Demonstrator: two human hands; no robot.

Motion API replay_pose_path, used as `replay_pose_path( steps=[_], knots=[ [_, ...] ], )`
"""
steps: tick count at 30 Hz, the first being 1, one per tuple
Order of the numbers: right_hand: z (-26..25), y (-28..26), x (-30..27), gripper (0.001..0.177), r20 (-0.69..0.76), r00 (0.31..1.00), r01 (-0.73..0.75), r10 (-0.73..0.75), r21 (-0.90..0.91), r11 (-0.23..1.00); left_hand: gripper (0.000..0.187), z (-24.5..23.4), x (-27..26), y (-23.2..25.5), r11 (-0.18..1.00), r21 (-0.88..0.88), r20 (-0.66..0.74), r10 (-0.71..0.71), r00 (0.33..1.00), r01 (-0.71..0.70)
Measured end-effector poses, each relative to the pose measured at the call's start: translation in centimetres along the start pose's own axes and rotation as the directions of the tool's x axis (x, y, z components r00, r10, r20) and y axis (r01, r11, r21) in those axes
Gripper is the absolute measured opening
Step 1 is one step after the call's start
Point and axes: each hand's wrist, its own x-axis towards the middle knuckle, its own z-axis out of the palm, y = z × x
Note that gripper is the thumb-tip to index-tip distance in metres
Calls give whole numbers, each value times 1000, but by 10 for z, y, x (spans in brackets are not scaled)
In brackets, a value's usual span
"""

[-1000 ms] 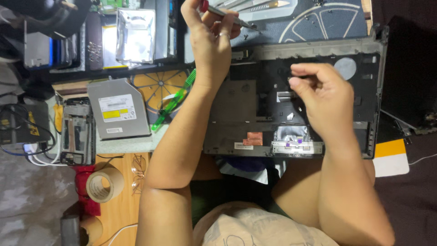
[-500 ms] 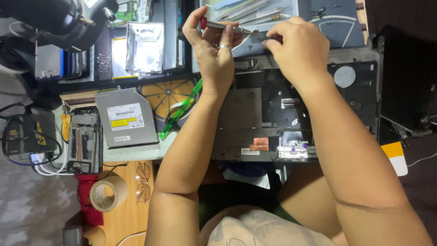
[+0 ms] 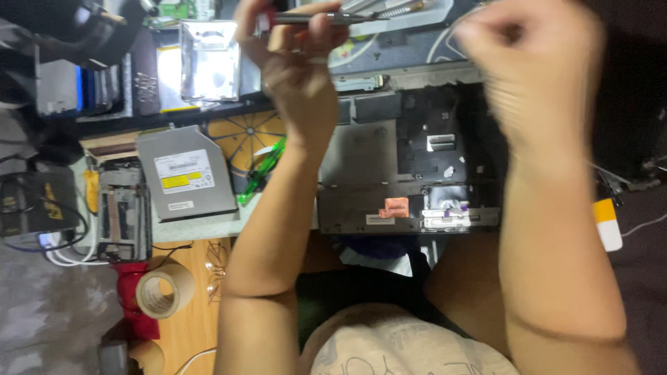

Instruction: The person is repairing a disassembled laptop by hand and with a screwdriver. They connect a ribbon cable to the motherboard, then repeatedly pick up and place screws while using the screwdriver to tighten or adjust components inside the laptop chassis.

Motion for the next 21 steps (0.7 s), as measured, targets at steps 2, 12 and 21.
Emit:
replay_pose_path(
  steps=[2, 12, 21],
  knots=[
    [-38, -15, -42, 15, -27, 991, -100, 131, 504, 858, 50, -1, -11, 27, 1000, -27, -22, -14, 1000, 14],
    [-40, 21, -204, 14, 263, 903, -385, 340, 846, 369, 46, 6, -138, 136, 945, 325, -41, -11, 999, 24],
    [-24, 33, -255, 15, 373, 782, -517, 499, 836, 184, 51, 14, -216, 154, 964, 224, 200, 97, 975, -142]
  ],
)
